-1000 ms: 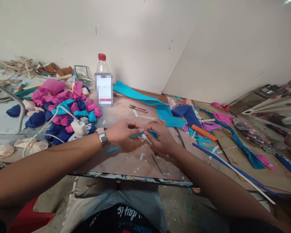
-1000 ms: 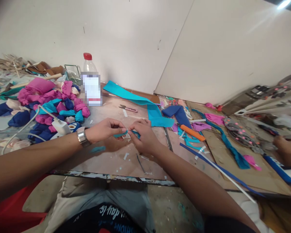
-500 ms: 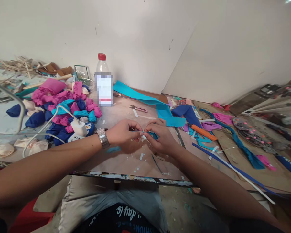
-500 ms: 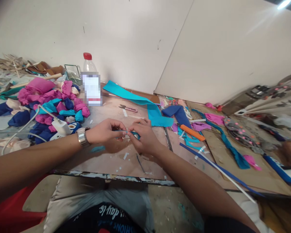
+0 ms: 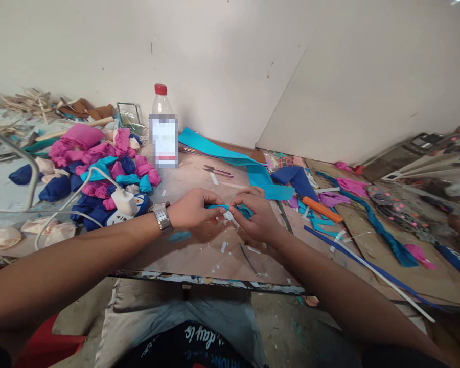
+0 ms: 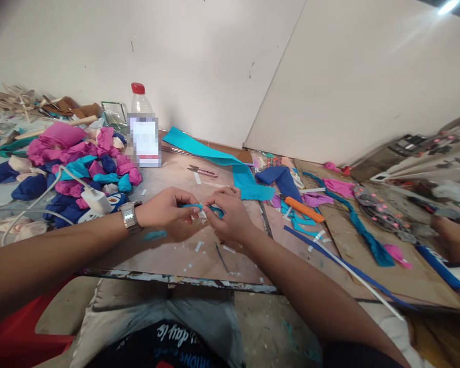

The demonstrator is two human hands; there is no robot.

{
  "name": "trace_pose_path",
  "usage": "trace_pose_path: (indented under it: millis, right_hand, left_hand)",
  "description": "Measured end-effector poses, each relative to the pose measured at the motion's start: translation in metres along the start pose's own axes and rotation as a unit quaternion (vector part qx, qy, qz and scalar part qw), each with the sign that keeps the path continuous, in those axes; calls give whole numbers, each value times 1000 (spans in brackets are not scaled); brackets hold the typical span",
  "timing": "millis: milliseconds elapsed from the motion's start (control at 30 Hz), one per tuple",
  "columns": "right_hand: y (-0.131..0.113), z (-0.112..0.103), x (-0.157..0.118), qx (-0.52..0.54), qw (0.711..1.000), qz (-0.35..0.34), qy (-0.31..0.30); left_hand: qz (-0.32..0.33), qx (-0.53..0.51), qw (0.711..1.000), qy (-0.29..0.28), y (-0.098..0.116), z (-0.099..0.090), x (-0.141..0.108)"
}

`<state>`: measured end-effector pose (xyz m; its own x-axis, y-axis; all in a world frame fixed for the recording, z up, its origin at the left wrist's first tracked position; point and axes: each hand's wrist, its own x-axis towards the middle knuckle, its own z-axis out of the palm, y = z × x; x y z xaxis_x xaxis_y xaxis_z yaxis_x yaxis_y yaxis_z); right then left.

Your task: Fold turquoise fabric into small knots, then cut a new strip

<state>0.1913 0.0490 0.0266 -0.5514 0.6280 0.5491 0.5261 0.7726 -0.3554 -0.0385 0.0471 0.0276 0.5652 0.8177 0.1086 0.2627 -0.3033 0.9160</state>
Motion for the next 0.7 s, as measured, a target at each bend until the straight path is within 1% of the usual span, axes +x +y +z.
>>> trace_pose_path:
  millis: [167, 433, 600, 700]
  right_hand:
    - [1, 0, 0, 2, 1000, 11, 3]
    - [1, 1, 0, -3, 1000, 17, -6]
    - [1, 0, 0, 23, 999, 18, -24]
    - [1, 0, 1, 20, 999, 13, -37]
  left_hand:
    - [-3, -7, 1000, 14, -2, 0, 0]
    - [-11, 0, 1000, 14, -4, -1, 0]
    - [-11, 18, 1000, -1, -4, -1, -1]
    - [-21, 38, 999, -11, -2, -1, -2]
